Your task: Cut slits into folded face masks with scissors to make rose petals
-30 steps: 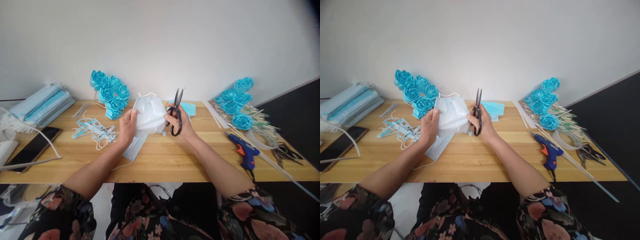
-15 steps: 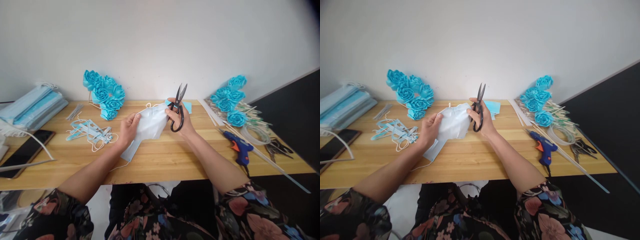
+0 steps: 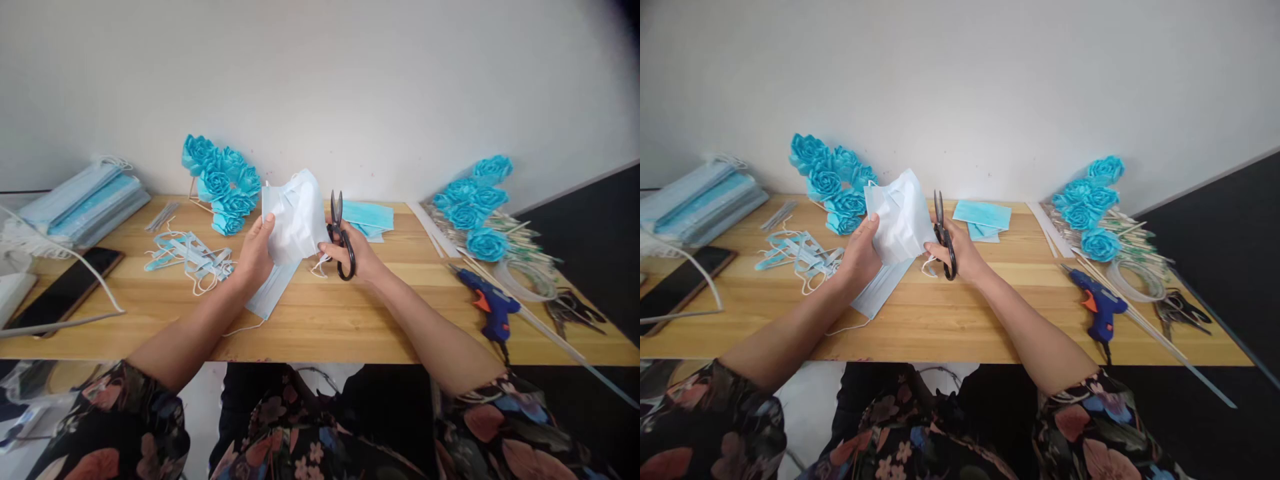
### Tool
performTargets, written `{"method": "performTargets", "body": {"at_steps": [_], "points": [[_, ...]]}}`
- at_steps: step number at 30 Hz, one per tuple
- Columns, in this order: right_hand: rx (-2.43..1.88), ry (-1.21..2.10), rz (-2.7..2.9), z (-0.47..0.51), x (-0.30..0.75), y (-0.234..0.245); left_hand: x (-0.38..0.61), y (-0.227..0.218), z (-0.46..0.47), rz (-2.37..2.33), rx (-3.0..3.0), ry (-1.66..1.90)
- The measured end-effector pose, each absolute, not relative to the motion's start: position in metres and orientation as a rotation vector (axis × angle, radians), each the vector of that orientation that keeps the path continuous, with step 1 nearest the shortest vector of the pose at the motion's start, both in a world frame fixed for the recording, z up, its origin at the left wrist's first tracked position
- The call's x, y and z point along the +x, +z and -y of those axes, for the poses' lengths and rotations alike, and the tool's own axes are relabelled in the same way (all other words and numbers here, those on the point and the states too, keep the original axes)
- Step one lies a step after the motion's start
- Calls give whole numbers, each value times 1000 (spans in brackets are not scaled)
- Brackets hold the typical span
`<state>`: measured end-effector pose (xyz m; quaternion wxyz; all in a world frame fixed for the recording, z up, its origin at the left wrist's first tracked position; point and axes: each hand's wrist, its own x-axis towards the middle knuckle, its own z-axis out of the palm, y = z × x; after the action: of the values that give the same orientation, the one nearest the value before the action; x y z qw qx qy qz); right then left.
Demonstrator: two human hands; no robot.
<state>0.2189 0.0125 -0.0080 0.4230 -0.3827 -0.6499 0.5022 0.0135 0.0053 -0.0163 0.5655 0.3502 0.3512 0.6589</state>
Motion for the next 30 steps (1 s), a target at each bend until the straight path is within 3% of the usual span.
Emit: {"method": "performTargets", "body": {"at_steps": [7,13,19,24,30], "points": [[-938,1273,1802,-17,231,1,5,-15,-11,-901,759,1436],[-906,991,1451,-29,257,17,5,-11,-1,-967,847,1069],[-825,711,1740,-14,250,25,12,-12,8,-1032,1015,885],[-881,733,1953,-10,234,12,14,-10,8,-1049,1118,855],[-974,723,1703,-26,253,13,7,-9,3,-996,1271,653]]}}
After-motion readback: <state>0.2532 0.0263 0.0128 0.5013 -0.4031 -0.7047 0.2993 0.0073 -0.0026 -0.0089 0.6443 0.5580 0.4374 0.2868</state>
